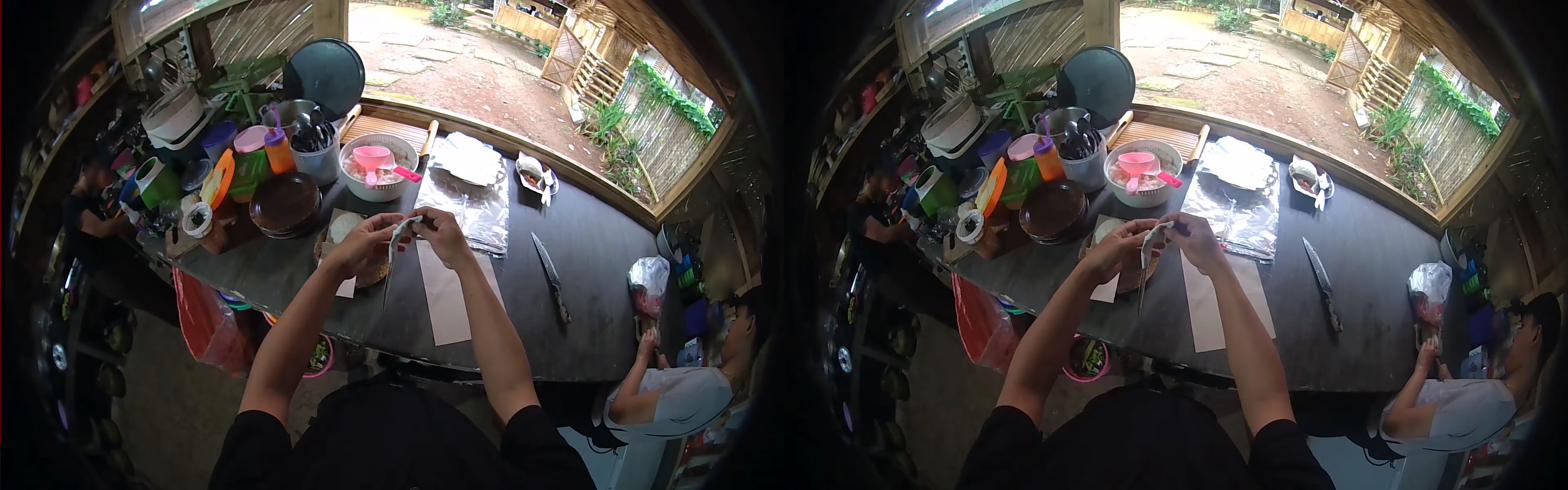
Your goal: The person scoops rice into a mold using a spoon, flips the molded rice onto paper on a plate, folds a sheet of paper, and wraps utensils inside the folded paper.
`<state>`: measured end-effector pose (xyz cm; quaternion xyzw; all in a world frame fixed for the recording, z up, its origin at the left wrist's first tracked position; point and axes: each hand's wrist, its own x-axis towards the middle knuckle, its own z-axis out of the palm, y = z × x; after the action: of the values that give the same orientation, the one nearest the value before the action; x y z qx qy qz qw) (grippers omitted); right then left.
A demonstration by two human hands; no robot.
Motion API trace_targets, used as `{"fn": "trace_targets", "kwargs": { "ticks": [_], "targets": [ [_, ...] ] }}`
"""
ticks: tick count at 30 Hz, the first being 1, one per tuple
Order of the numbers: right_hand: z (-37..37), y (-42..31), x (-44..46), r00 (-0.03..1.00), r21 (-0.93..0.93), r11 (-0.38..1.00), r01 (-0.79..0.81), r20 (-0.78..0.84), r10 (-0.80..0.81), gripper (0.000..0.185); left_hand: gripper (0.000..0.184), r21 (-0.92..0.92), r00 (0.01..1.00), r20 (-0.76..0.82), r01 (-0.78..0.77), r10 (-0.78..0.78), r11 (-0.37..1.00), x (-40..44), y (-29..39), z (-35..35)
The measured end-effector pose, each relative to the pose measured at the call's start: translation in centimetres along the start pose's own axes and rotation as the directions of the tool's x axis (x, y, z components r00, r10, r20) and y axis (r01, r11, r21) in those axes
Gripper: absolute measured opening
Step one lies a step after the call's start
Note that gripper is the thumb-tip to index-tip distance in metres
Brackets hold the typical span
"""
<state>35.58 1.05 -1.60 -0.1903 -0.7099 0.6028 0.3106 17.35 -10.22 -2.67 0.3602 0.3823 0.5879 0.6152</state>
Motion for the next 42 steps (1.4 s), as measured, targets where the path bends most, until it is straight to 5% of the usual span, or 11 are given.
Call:
{"fn": "trace_targets", "kwargs": {
  "ticks": [3,12,16,20,22,24,27,34,42],
  "targets": [
    [0.2,1.1,0.2,0.999,0.187,0.982,0.014,0.031,-0.021,0.017,0.049,0.007,1.0,0.022,-0.005,0.005,1.0,-0.2,-0.1,-0.6],
    [0.6,2.0,0.2,0.987,0.216,0.973,0.086,0.113,-0.112,0.025,0.06,-0.017,0.982,0.049,0.185,-0.184,0.983,-1.6,1.6,0.0],
    [0.8,1.7,0.0,0.989,0.198,0.98,0.034,0.137,-0.062,0.024,0.064,-0.05,0.987,0.05,0.156,-0.153,0.987,-1.2,0.4,-1.7],
    [0.9,1.8,0.2,1.0,0.026,1.0,0.005,-0.03,-0.004,0.019,0.066,-0.074,0.993,-0.001,0.121,-0.122,0.99,-1.4,0.2,-1.7],
    [0.6,2.1,0.4,0.995,-0.076,0.996,-0.039,-0.099,0.032,0.017,0.066,-0.025,0.992,-0.043,0.119,-0.12,0.993,-0.8,-0.8,-2.9],
    [0.8,0.6,0.1,0.914,0.219,0.912,-0.347,-0.139,0.381,0.019,0.064,0.015,0.987,-0.114,0.117,-0.115,0.993,-0.8,-0.9,-2.3],
    [1.6,-0.1,-0.2,0.899,0.081,0.899,-0.431,-0.046,0.435,0.022,0.059,0.097,0.965,-0.24,0.131,-0.105,0.987,-0.6,-1.4,-1.7],
    [2.4,5.1,0.7,0.876,0.171,0.865,-0.472,-0.019,0.482,0.019,0.046,0.32,0.915,-0.394,0.221,-0.083,0.921,-0.2,-2.5,-1.8],
    [3.0,8.5,2.3,0.812,0.214,0.793,-0.57,-0.003,0.584,0.017,0.03,0.636,0.917,-0.364,0.115,0.165,0.763,1.2,-6.8,-5.9]
  ]
}}
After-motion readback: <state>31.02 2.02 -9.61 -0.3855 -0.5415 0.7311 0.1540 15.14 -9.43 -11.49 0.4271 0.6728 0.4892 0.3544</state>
